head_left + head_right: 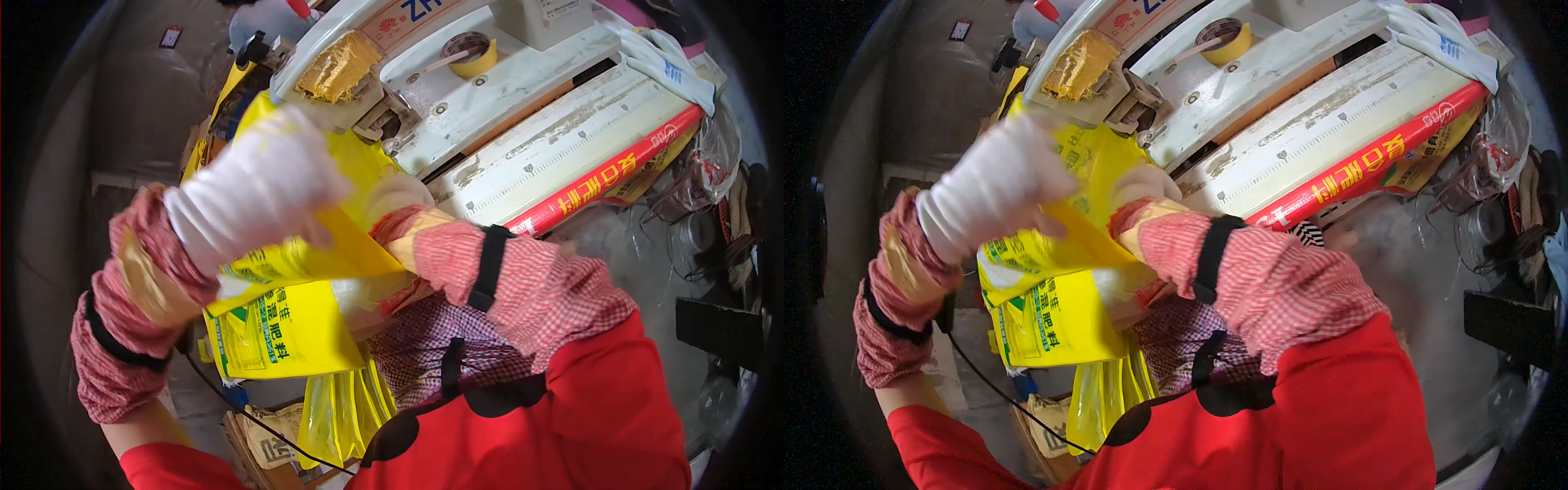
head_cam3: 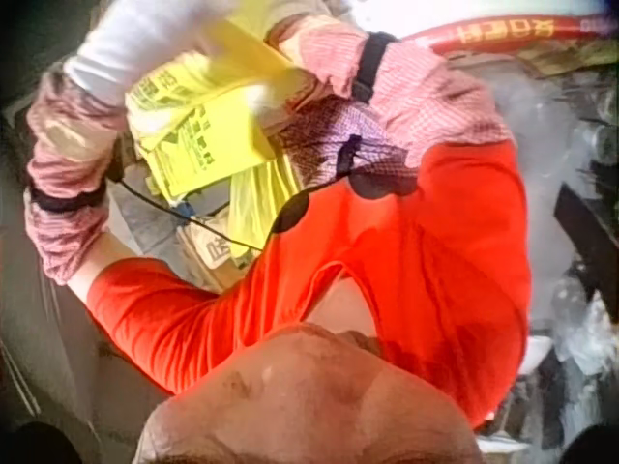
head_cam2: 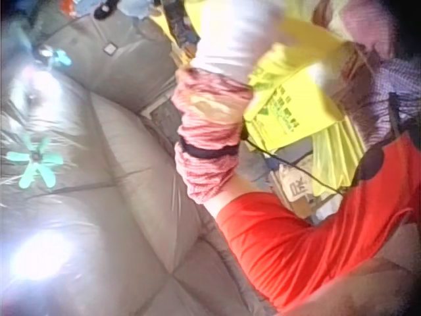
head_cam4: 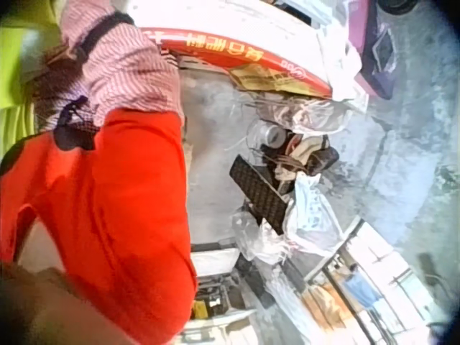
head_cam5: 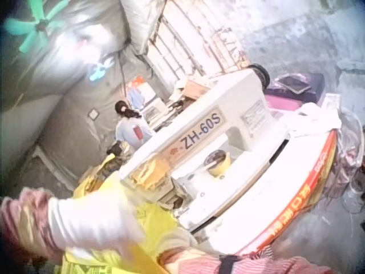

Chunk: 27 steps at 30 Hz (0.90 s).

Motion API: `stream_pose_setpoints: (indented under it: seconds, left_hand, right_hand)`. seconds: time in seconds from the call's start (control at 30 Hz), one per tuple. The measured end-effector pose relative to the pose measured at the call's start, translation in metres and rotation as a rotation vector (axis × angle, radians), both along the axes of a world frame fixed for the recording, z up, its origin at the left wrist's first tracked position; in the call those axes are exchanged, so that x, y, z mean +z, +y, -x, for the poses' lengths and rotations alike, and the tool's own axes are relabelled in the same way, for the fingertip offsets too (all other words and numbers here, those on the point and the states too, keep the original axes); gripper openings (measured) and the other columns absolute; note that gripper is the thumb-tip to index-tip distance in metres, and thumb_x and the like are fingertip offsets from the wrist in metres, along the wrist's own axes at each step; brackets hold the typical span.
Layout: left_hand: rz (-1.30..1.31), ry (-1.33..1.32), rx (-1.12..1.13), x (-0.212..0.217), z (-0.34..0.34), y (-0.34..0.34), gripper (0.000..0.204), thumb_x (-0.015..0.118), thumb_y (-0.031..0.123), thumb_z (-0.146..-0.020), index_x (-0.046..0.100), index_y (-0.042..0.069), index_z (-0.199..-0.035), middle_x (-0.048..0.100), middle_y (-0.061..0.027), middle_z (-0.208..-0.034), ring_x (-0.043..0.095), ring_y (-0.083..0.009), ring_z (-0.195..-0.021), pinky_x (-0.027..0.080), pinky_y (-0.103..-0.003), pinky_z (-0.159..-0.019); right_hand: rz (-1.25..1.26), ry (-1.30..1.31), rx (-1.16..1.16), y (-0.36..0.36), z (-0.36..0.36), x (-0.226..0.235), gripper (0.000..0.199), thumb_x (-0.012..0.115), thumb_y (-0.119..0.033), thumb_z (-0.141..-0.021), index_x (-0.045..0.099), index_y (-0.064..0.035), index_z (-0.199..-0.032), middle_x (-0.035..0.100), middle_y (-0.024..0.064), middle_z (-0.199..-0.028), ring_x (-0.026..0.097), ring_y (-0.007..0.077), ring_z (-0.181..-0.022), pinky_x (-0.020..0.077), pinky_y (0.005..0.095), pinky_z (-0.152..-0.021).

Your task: Manually aligning and sealing yellow plastic bags using a heat sealing machine.

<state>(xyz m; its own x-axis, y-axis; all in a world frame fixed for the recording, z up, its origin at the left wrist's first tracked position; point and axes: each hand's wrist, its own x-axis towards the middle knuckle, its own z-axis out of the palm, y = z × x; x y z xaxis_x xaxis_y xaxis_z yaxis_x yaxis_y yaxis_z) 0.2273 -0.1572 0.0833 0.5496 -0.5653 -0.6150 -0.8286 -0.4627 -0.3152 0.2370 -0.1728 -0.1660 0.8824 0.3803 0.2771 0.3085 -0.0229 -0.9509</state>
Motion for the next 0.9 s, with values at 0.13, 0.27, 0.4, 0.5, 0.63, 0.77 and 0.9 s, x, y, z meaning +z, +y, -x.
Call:
stream_pose_setpoints:
  seconds: [0.13,0.27,0.4,0.5,0.63,0.77,0.9]
  left_hand:
    - [0.107,0.27,-0.074,0.002,0.033,0.007,0.011,0.062,0.022,-0.064,0.063,0.015,-0.072,0.051,-0.0047,-0.057,0.053,-0.0268,-0.056,0.045,-0.038,-0.057]
    - [0.577,0.368,0.125,-0.076,0.094,0.01,0.01,0.057,0.022,-0.068,0.057,0.013,-0.068,0.054,-0.0076,-0.063,0.057,-0.029,-0.059,0.046,-0.039,-0.054]
    - [0.286,0.267,0.221,-0.099,0.056,0.006,0.012,0.058,0.021,-0.072,0.06,0.01,-0.074,0.06,-0.0089,-0.069,0.06,-0.0319,-0.066,0.049,-0.041,-0.055]
    - [0.309,0.141,0.368,-0.112,0.036,0.045,0.011,0.059,0.02,-0.072,0.064,0.011,-0.075,0.063,-0.0083,-0.072,0.061,-0.0315,-0.067,0.05,-0.042,-0.056]
    - [0.355,-0.136,0.578,-0.124,-0.007,0.078,0.013,0.056,0.016,-0.075,0.064,0.006,-0.073,0.063,-0.0167,-0.075,0.063,-0.0333,-0.073,0.05,-0.042,-0.06]
    - [0.921,-0.419,1.017,-0.164,-0.051,0.154,0.02,0.056,0.018,-0.08,0.059,0.001,-0.089,0.06,-0.0236,-0.079,0.059,-0.0402,-0.076,0.048,-0.04,-0.063]
    - [0.692,-0.235,0.821,-0.12,0.02,0.144,0.015,0.055,0.019,-0.08,0.057,0.005,-0.085,0.058,-0.0188,-0.073,0.057,-0.0384,-0.07,0.046,-0.041,-0.062]
  right_hand:
    - [0.622,-0.149,-0.051,-0.01,0.007,0.023,0.017,0.053,-0.016,-0.081,0.062,-0.0056,-0.091,0.063,0.0074,-0.074,0.062,0.0208,-0.069,0.0499,0.0355,-0.062]
    - [0.705,-0.309,-0.275,-0.009,0.007,0.021,0.018,0.051,-0.014,-0.078,0.065,-0.0051,-0.081,0.064,0.0143,-0.073,0.063,0.0304,-0.065,0.0486,0.0389,-0.053]
    - [0.926,-0.036,0.022,-0.04,-0.013,0.058,0.022,0.056,-0.015,-0.075,0.065,-0.0061,-0.093,0.066,0.0163,-0.087,0.065,0.0339,-0.079,0.0516,0.0426,-0.062]
    - [0.862,-0.018,0.236,-0.034,-0.018,0.087,0.029,0.056,-0.015,-0.077,0.062,-0.0085,-0.105,0.064,0.0164,-0.101,0.064,0.0301,-0.088,0.0514,0.0405,-0.07]
    - [-0.127,0.69,0.438,-0.001,-0.043,0.023,0.031,0.049,-0.015,-0.085,0.054,-0.0087,-0.115,0.061,0.0107,-0.086,0.063,0.0256,-0.07,0.0518,0.0332,-0.053]
    - [0.234,0.18,0.287,-0.009,-0.009,0.038,0.046,0.059,-0.02,-0.08,0.047,-0.0058,-0.121,0.06,0.0164,-0.103,0.061,0.0283,-0.088,0.0483,0.0362,-0.078]
    - [0.579,-0.254,0.126,-0.002,-0.001,0.059,0.061,0.065,-0.027,-0.074,0.042,-0.0035,-0.125,0.05,0.0171,-0.121,0.049,0.0322,-0.111,0.0393,0.0376,-0.095]
